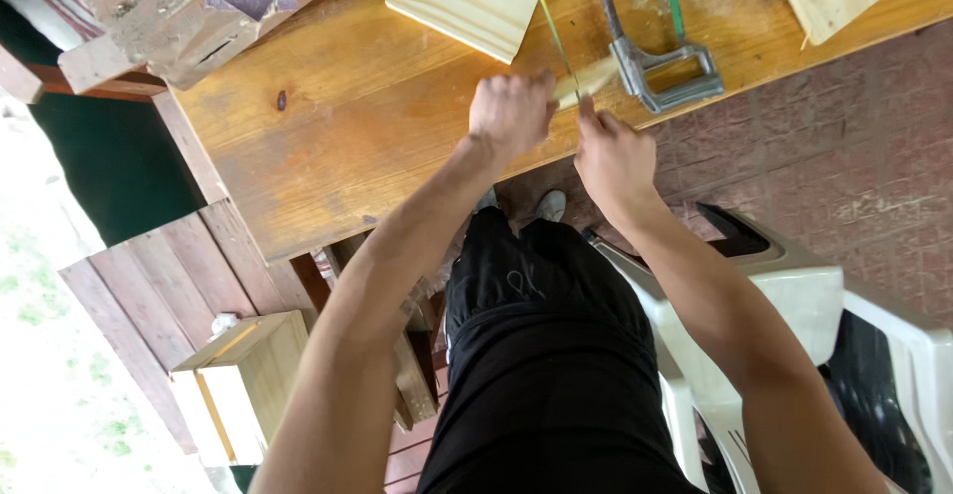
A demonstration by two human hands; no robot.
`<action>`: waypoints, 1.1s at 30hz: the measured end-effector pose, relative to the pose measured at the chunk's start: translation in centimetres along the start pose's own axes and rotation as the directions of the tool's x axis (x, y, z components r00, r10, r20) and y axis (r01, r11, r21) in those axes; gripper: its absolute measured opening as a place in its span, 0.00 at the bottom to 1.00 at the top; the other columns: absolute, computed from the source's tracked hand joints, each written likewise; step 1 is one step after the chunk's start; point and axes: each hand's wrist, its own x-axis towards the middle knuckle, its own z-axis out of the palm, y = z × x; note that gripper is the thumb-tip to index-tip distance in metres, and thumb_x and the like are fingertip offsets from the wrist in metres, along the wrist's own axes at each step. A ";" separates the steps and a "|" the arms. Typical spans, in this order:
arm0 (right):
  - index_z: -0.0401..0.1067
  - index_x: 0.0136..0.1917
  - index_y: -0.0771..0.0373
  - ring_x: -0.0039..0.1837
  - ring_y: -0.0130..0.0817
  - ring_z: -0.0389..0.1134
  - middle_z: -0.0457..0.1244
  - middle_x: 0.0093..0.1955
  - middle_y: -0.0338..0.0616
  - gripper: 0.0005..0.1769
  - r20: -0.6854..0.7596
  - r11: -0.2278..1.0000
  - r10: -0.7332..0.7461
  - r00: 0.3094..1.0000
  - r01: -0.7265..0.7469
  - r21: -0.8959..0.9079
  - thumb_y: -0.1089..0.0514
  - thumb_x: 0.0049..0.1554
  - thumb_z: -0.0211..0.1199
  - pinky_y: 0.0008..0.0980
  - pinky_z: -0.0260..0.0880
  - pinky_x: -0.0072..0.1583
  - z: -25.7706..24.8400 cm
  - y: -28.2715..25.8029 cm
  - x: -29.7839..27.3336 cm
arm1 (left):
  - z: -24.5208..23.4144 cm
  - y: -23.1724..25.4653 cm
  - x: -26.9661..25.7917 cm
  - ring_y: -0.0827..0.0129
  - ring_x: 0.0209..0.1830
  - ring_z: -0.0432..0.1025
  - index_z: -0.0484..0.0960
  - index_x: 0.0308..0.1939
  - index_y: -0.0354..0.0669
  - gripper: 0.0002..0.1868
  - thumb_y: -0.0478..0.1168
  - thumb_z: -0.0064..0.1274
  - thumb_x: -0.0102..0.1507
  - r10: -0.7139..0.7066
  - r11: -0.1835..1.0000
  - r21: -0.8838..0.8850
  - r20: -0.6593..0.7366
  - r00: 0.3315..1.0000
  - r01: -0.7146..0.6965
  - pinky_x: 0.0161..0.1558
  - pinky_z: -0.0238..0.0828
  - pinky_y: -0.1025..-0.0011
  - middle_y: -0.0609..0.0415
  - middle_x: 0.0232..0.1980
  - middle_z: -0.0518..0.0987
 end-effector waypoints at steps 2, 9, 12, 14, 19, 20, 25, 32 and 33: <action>0.76 0.58 0.53 0.28 0.31 0.68 0.63 0.33 0.30 0.20 0.022 1.000 0.001 1.000 -0.001 0.006 0.57 0.51 0.66 0.30 0.67 0.29 -1.2 -0.2 -0.5 | -1.2 0.1 0.1 0.57 0.37 0.83 0.81 0.47 0.58 0.16 0.57 0.56 0.61 0.007 1.000 -0.003 0.024 1.000 -0.007 0.40 0.80 0.57 0.60 0.33 0.84; 0.76 0.59 0.55 0.28 0.32 0.66 0.59 0.31 0.31 0.22 0.019 1.000 -0.004 1.000 0.003 0.021 0.56 0.50 0.67 0.30 0.66 0.29 0.8 0.2 -1.4 | -1.6 -0.2 0.3 0.55 0.38 0.83 0.80 0.46 0.57 0.15 0.57 0.57 0.62 0.021 1.000 -0.021 0.049 0.999 -0.020 0.41 0.81 0.57 0.60 0.33 0.84; 0.77 0.60 0.60 0.25 0.25 0.62 0.63 0.31 0.31 0.18 0.149 0.999 0.020 0.989 -0.027 0.047 0.62 0.56 0.64 0.21 0.63 0.29 -3.1 -0.5 0.0 | -2.4 0.1 -0.4 0.52 0.38 0.83 0.81 0.47 0.52 0.13 0.53 0.56 0.64 0.036 0.997 -0.075 0.072 0.997 -0.031 0.43 0.82 0.55 0.53 0.34 0.84; 0.77 0.60 0.57 0.25 0.25 0.62 0.62 0.31 0.29 0.18 0.142 1.000 -0.014 0.990 0.015 -0.009 0.59 0.56 0.65 0.22 0.63 0.28 -3.6 0.4 -4.0 | -2.0 0.1 -0.2 0.53 0.39 0.83 0.81 0.46 0.53 0.13 0.54 0.55 0.64 0.034 0.996 -0.082 0.078 0.996 -0.028 0.42 0.81 0.55 0.55 0.34 0.85; 0.75 0.64 0.57 0.29 0.40 0.69 0.68 0.39 0.37 0.31 0.108 0.989 0.003 0.994 -0.019 0.146 0.54 0.46 0.70 0.41 0.67 0.28 -1.8 0.2 -1.1 | -1.3 -0.4 0.7 0.55 0.38 0.83 0.82 0.43 0.56 0.13 0.56 0.53 0.63 0.018 0.999 -0.029 0.077 0.997 -0.015 0.41 0.82 0.56 0.59 0.33 0.84; 0.76 0.61 0.56 0.28 0.36 0.68 0.66 0.36 0.33 0.26 0.057 0.996 0.006 0.998 -0.011 0.087 0.57 0.48 0.67 0.36 0.67 0.28 -0.5 0.2 -0.7 | -1.2 -0.3 0.7 0.54 0.38 0.83 0.82 0.42 0.56 0.13 0.56 0.54 0.62 0.010 0.999 -0.037 0.068 0.998 -0.008 0.41 0.81 0.55 0.58 0.32 0.84; 0.75 0.67 0.69 0.24 0.17 0.56 0.69 0.33 0.36 0.21 0.280 0.978 -0.079 0.957 0.020 0.207 0.66 0.61 0.66 0.17 0.55 0.26 -4.5 1.2 -2.0 | -4.6 0.0 0.7 0.77 0.19 0.60 0.76 0.45 0.49 0.19 0.60 0.50 0.73 0.015 1.000 0.023 0.221 0.975 -0.020 0.23 0.65 0.76 0.66 0.25 0.68; 0.76 0.66 0.66 0.27 0.20 0.59 0.70 0.36 0.37 0.22 0.238 0.993 -0.092 0.967 0.071 0.095 0.63 0.58 0.68 0.21 0.58 0.27 -3.4 0.9 -1.4 | -3.8 -0.1 0.4 0.76 0.19 0.61 0.75 0.44 0.49 0.14 0.54 0.48 0.74 0.045 0.999 -0.014 0.203 0.978 -0.043 0.22 0.66 0.72 0.64 0.24 0.69; 0.75 0.68 0.65 0.26 0.18 0.50 0.66 0.32 0.33 0.27 0.253 0.994 -0.110 0.961 0.101 0.051 0.64 0.55 0.68 0.20 0.50 0.28 -4.5 1.2 -2.0 | -4.5 -0.4 0.9 0.74 0.23 0.65 0.75 0.49 0.48 0.19 0.58 0.45 0.75 0.058 0.997 0.038 0.233 0.971 -0.069 0.28 0.71 0.71 0.62 0.27 0.71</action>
